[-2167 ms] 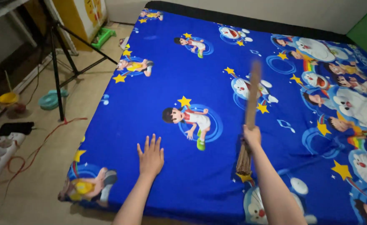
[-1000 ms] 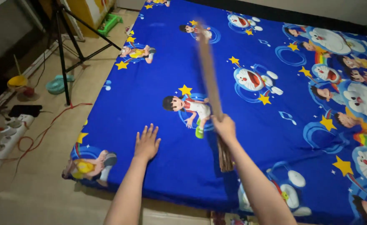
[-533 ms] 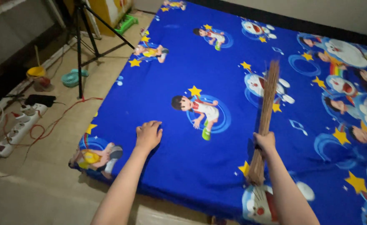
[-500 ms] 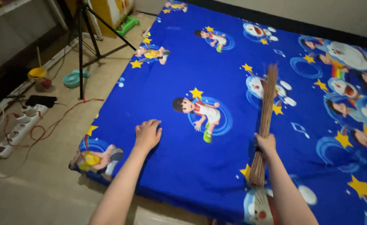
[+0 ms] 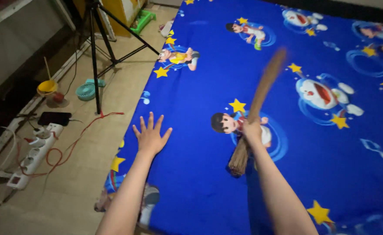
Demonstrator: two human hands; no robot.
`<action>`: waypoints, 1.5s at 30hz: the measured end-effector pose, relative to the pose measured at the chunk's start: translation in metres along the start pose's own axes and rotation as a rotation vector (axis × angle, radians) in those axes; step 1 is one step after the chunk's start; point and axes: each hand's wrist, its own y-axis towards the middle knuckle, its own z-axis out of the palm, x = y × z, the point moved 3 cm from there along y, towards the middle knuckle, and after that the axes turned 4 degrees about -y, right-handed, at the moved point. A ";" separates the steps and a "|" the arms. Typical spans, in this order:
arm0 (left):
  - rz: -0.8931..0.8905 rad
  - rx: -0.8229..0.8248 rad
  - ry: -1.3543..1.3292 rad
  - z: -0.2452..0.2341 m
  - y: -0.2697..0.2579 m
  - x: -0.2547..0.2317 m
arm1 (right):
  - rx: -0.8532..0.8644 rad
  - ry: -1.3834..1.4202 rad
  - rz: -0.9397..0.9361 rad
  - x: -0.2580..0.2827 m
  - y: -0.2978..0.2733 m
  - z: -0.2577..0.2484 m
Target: The person folds clothes, arranges bolsters, and sweeps the bed sheet with a stick broom.
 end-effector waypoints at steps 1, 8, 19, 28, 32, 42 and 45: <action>0.029 0.037 0.031 -0.002 0.005 0.007 | 0.048 -0.112 -0.067 0.012 -0.001 0.022; 0.237 -0.032 -0.058 0.029 0.028 0.049 | 0.299 -0.215 -0.130 0.146 -0.068 0.109; 0.253 -0.127 -0.128 0.025 0.023 0.045 | 0.441 0.152 -0.594 0.170 -0.057 0.088; 0.266 -0.186 -0.106 0.021 0.019 0.041 | -0.312 -0.194 0.177 -0.015 0.169 0.004; 0.257 -0.191 -0.105 0.021 0.021 0.041 | -0.355 -0.107 0.376 0.002 0.169 0.003; 0.265 -0.195 -0.090 0.025 0.019 0.041 | 0.305 -0.348 -0.130 0.135 0.066 0.161; 0.271 -0.212 -0.080 0.029 0.020 0.042 | 0.434 -0.395 -0.271 0.174 0.009 0.168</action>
